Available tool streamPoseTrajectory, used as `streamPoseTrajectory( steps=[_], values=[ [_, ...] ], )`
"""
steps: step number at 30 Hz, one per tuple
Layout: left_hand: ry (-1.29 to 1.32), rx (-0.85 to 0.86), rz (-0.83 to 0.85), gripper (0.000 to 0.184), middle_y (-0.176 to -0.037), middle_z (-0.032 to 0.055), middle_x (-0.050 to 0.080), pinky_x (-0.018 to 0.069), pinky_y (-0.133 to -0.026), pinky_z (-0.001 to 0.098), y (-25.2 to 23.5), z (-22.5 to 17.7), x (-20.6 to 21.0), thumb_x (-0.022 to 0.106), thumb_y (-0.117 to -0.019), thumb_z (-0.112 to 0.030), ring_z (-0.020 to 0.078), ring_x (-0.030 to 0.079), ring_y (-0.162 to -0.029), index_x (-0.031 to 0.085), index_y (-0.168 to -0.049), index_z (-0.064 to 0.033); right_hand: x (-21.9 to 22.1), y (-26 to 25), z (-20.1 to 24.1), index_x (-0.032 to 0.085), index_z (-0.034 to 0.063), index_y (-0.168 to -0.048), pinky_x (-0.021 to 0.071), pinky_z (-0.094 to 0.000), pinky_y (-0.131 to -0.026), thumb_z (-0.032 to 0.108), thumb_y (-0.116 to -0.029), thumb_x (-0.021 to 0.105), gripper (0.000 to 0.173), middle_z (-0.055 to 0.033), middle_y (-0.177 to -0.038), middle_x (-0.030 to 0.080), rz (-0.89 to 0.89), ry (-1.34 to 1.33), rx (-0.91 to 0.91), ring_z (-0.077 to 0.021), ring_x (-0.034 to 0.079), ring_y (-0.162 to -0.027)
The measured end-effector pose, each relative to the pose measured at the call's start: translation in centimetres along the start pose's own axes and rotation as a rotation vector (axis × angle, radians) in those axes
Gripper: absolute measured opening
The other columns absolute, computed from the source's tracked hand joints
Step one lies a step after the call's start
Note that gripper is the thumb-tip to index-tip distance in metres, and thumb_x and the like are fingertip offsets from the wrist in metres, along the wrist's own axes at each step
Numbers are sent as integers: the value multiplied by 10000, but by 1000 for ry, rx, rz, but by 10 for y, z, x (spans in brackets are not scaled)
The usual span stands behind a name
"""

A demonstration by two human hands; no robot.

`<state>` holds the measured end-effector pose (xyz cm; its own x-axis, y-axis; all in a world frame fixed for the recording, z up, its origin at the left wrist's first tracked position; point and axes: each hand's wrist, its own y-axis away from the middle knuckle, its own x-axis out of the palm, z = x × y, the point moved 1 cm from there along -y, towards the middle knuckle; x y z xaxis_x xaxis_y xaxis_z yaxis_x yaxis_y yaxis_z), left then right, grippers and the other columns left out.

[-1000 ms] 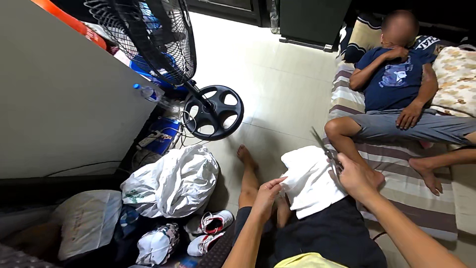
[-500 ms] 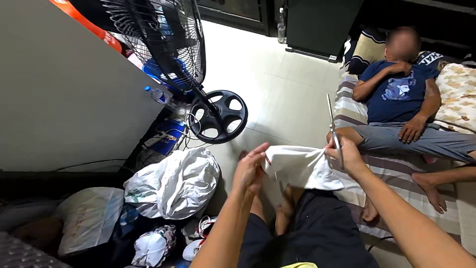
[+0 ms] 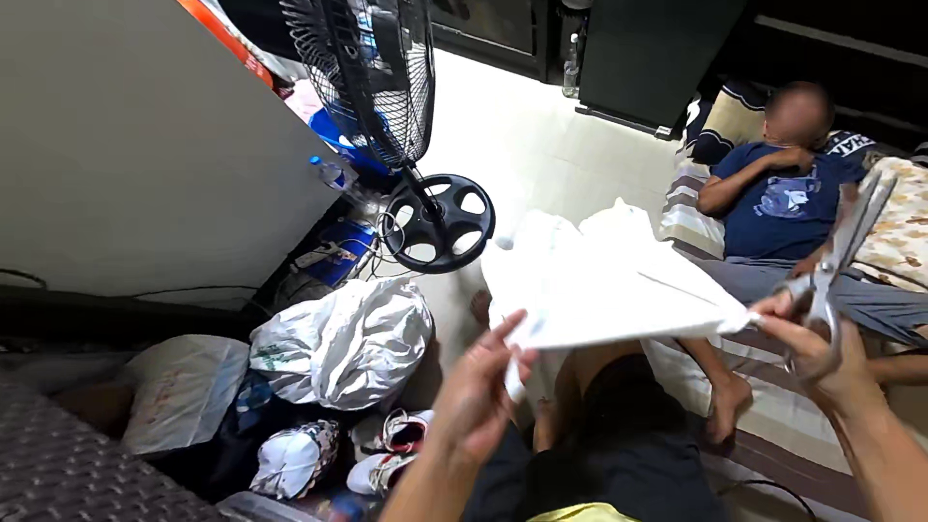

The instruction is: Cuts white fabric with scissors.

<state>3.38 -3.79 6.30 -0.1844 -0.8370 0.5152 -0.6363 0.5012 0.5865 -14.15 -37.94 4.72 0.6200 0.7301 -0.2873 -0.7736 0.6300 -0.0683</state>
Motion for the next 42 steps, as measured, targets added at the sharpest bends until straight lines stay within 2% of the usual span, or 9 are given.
streamPoseTrajectory(
  steps=[4, 6, 11, 16, 20, 23, 27, 32, 42],
  values=[
    [-129, -341, -76, 361, -1078, 124, 686, 601, -673, 283, 21, 110, -11, 423, -1035, 53, 159, 711, -756, 518, -1382, 12, -25, 59, -65, 581, -83, -1058, 520, -295, -685, -12, -911, 656, 180, -86, -899, 668, 10, 418, 510, -100, 611, -729],
    [-165, -415, -86, 351, -1203, 146, 639, 614, -697, 309, 20, 146, -25, 434, -1023, 79, 186, 720, -806, 518, -1358, 20, -21, 79, -81, 587, -102, -1097, 522, -368, -733, -12, -948, 649, 184, -155, -963, 672, 60, 501, 650, -174, 625, -791],
    [-400, -296, -30, 225, -1011, 83, 685, 548, -737, 268, 16, 158, -32, 560, -981, 36, 107, 654, -808, 667, -1178, 22, 17, 104, -44, 580, -81, -1018, 495, -261, -608, 22, -928, 691, 176, -57, -767, 561, 238, 472, 594, -81, 546, -620],
    [-480, -166, 4, 221, -1019, 52, 713, 535, -800, 257, 9, 158, -35, 592, -943, 47, 73, 651, -874, 715, -1120, 0, 35, 132, -13, 590, 145, -908, 457, -166, -566, 535, -905, 619, 391, 141, -677, 527, 656, 114, 660, 36, 514, -577],
    [-370, -127, 174, 468, -1306, 72, 644, 536, -858, 242, 8, 160, -35, 556, -904, 79, 62, 649, -993, 583, -1365, 4, 28, 150, 3, 601, 162, -894, 459, -178, -568, 850, -859, 453, 705, 116, -690, 545, 1048, 0, 794, 6, 534, -596],
    [-422, -42, 206, 427, -1309, 92, 639, 534, -903, 240, 3, 163, -34, 586, -925, 33, 66, 647, -1018, 602, -1352, 17, 25, 154, 11, 597, 167, -885, 457, -194, -552, 860, -860, 428, 713, 100, -690, 538, 1147, 38, 906, -15, 535, -589],
    [-474, 17, 84, 331, -1183, 83, 685, 547, -814, 223, -2, 166, -33, 628, -927, 20, 64, 656, -898, 663, -1256, 12, 30, 156, 15, 593, 166, -874, 466, -201, -555, 807, -899, 395, 671, 95, -687, 549, 1153, 101, 986, -20, 548, -588],
    [-390, 74, 45, 578, -1338, 96, 617, 522, -702, 203, -1, 166, -34, 613, -875, 88, 41, 611, -775, 523, -1440, 10, 46, 159, 11, 577, 165, -876, 482, -210, -554, 772, -931, 360, 647, 82, -668, 547, 1144, 88, 1062, -38, 561, -578],
    [-168, 60, 4, 660, -1331, 113, 610, 527, -685, 201, 10, 158, -25, 592, -864, 129, 52, 607, -711, 429, -1496, 33, 87, 155, 15, 567, 148, -893, 486, -206, -541, 736, -966, 340, 635, 64, -673, 540, 1058, 26, 1068, -46, 556, -563]
  ],
)
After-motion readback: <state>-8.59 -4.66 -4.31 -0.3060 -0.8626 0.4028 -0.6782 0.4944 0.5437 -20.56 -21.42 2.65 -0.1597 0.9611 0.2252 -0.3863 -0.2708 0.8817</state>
